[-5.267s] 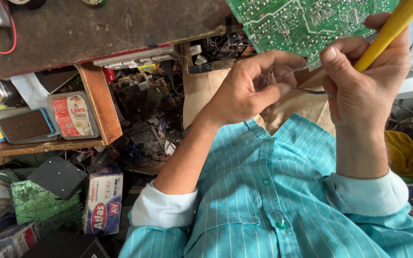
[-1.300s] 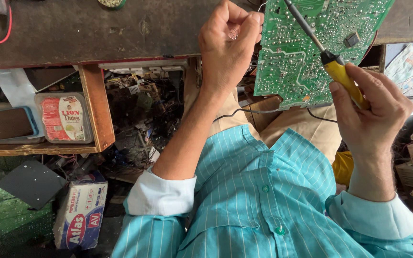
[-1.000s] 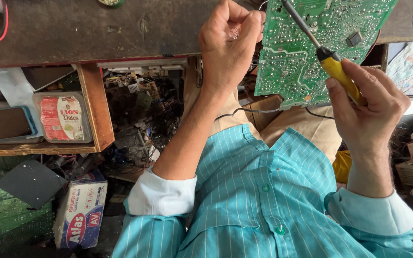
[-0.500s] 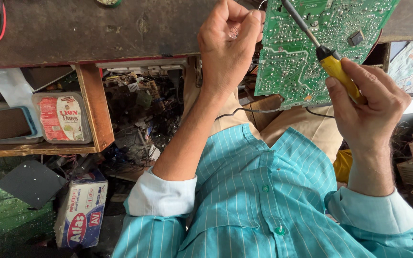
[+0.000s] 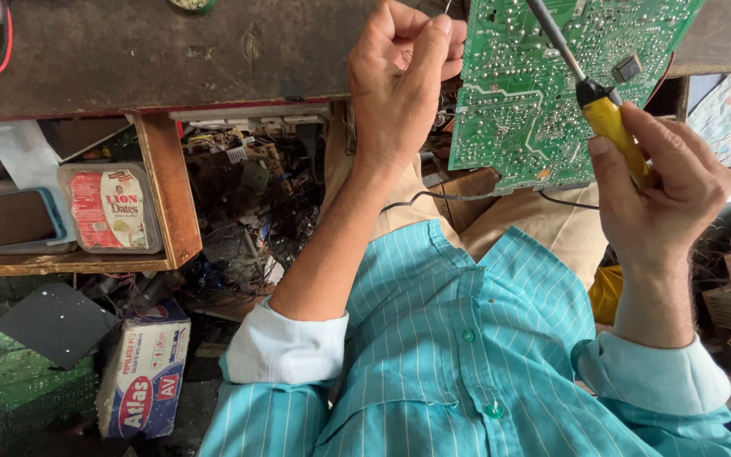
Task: The person solders components on a small green circuit board using a soldering iron, holding the board steady with the other hand. They then set the board aside, handle a larger wired circuit board, and continue soldering joints on a large green printed circuit board while holding a component wire in place.
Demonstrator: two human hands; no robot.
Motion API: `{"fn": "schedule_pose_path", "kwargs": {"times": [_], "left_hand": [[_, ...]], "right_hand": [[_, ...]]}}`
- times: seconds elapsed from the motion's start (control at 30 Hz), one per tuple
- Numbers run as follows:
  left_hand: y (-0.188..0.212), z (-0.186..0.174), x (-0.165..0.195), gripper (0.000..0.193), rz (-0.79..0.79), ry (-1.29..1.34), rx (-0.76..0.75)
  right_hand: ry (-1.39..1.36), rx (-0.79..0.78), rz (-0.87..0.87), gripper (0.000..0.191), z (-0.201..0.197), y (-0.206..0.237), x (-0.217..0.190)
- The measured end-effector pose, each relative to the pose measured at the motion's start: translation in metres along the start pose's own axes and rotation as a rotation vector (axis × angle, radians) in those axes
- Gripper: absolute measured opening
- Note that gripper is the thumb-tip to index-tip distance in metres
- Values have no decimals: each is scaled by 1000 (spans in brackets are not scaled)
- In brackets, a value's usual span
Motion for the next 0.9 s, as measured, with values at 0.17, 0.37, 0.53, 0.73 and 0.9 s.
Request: {"fn": "schedule_pose_path", "kwargs": {"times": [0.17, 0.37, 0.53, 0.73, 0.9], "left_hand": [[0, 1, 1, 14, 0, -11, -8], [1, 2, 0, 13, -21, 21, -10], [1, 1, 0, 14, -8, 17, -9], [2, 1, 1, 15, -12, 7, -8], [3, 1, 0, 13, -68, 31, 11]], "right_hand": [[1, -23, -49, 25, 4, 1, -6], [-25, -23, -18, 24, 8, 1, -5], [-32, -22, -38, 25, 10, 1, -5], [-50, -19, 0, 27, 12, -1, -3], [-48, -20, -24, 26, 12, 1, -3]]}}
Point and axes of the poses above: each hand's wrist, its own y-axis away from the middle knuckle, its own z-axis out of the palm, x = y × z, the point moved 7 cm from there along -y, towards the middle knuckle
